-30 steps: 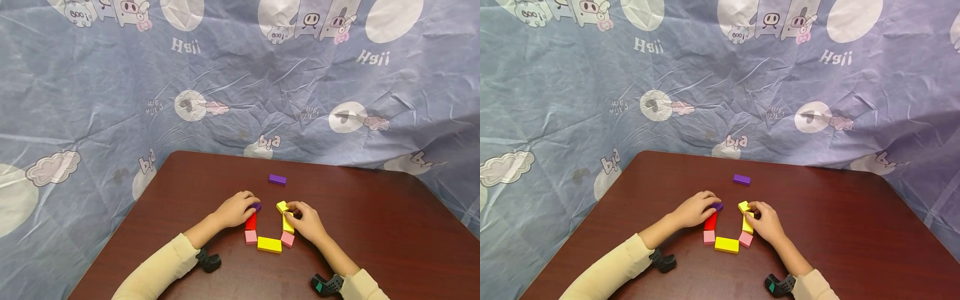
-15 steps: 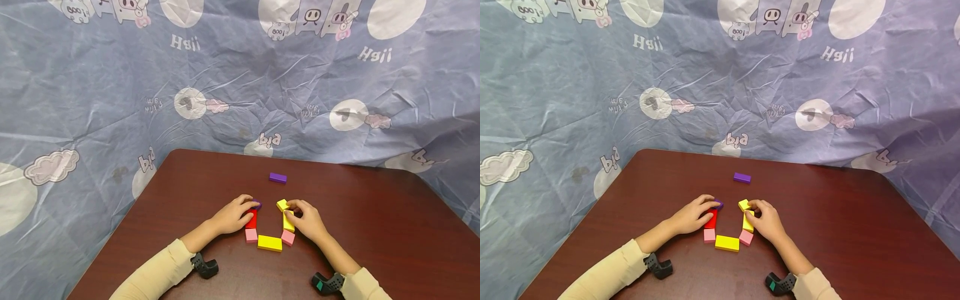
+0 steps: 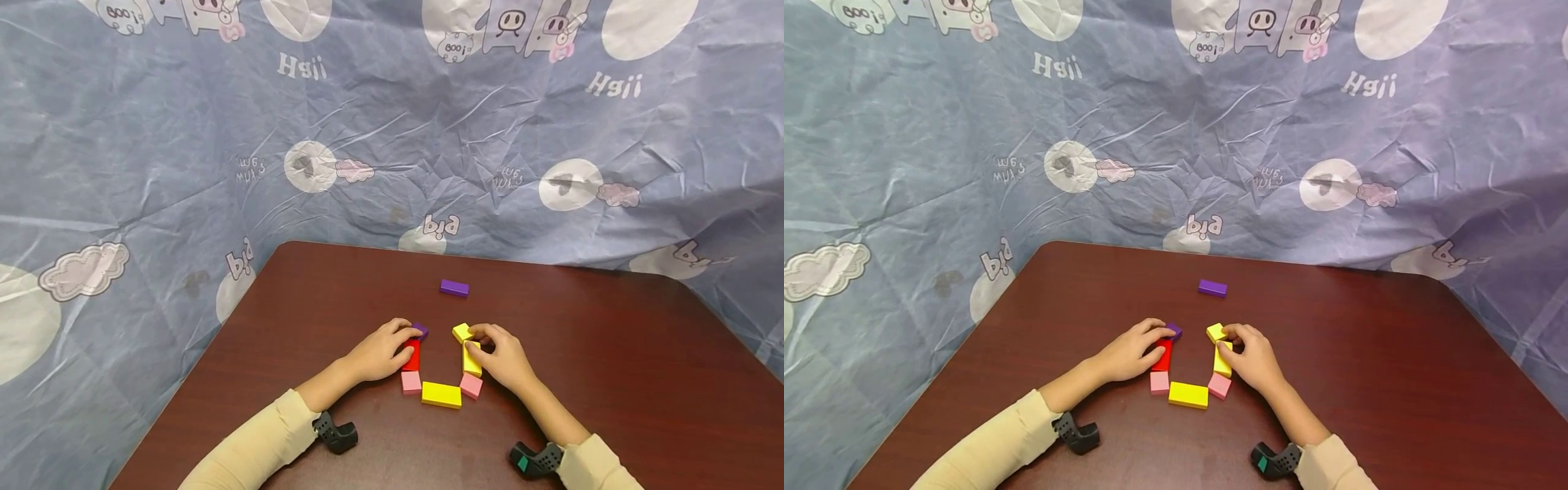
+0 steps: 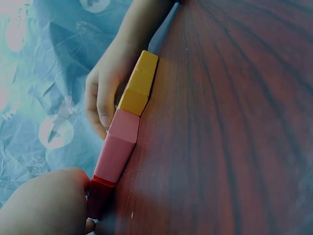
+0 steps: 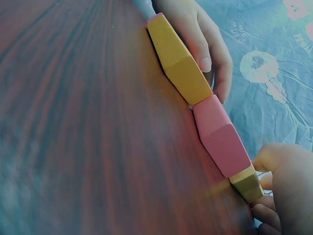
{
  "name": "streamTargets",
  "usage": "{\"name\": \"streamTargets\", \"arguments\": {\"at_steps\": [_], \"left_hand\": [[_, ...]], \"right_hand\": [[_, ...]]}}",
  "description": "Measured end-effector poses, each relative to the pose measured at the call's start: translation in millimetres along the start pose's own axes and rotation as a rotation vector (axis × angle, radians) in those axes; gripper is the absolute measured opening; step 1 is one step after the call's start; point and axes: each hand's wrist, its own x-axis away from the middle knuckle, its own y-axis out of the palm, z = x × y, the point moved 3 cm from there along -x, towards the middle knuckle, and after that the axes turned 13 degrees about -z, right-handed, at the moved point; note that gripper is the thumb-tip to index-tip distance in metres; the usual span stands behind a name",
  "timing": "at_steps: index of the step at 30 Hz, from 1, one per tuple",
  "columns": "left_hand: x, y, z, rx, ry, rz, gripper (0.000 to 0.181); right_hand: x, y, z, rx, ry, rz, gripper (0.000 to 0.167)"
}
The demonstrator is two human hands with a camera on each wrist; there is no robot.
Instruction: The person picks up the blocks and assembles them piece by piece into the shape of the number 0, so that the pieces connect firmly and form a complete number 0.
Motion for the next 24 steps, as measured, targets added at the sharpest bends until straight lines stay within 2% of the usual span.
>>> {"name": "streamTargets", "arguments": {"at_steps": [6,10,19,24], "left_hand": [[-0.4,0.6,-1.0,-0.008,0.002,0.005,0.036],[-1.4,0.8,-1.5,-0.007,-0.002,0.005,0.037],[-1.2,-0.8,-1.3,-0.002,-0.018,-0.002,0.037],[-1.8,1.1,-3.0,-0.008,-0.008,-0.003,0.038]], "right_hand": [[-1.5,-3,-2,0.019,-0.005,-0.004,0.028],[-9.5,-9,-4,0.032,-0.024,0.008,0.029],[-50.3,-29,-15,0.037,-0.020,-0.036,0.033],[-75.7,-31,-13,0.064,0.022,-0.067,0.035]]}}
